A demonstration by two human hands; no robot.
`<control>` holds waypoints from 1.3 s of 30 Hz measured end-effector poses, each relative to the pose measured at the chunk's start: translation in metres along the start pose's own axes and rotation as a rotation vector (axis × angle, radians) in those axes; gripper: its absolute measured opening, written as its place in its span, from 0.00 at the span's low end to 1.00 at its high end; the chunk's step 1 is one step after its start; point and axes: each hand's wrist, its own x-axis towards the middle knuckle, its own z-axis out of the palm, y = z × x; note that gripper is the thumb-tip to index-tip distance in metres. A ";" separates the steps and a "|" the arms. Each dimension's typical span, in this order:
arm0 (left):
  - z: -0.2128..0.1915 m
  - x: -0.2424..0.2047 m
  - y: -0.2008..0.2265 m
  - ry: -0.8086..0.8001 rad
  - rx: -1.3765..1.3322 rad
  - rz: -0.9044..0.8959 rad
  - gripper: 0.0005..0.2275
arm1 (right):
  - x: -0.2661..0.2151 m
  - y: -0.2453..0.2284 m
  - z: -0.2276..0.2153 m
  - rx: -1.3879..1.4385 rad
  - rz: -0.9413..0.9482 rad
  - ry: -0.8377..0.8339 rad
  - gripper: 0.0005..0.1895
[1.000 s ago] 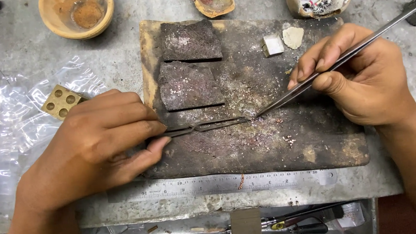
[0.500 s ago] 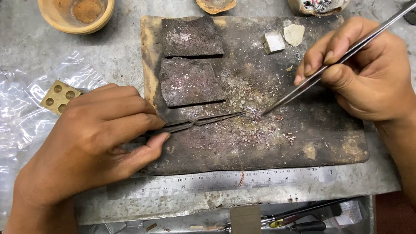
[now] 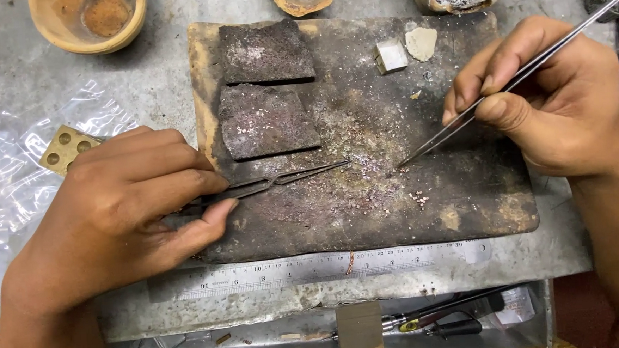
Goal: Heating a small metal chain with a blowtorch and repositioning it with tweezers on a soldering block.
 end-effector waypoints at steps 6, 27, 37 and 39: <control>0.000 0.000 -0.001 -0.019 -0.013 -0.014 0.07 | -0.002 -0.004 -0.001 -0.068 -0.047 0.023 0.13; 0.004 -0.004 -0.005 -0.013 0.045 -0.017 0.07 | -0.013 -0.028 0.007 -0.155 -0.334 -0.160 0.08; 0.003 -0.004 -0.006 -0.026 0.051 -0.011 0.07 | -0.016 -0.019 0.009 -0.057 -0.257 -0.136 0.12; 0.003 -0.004 -0.006 -0.021 0.045 -0.015 0.06 | -0.016 -0.019 0.015 -0.010 -0.269 -0.176 0.12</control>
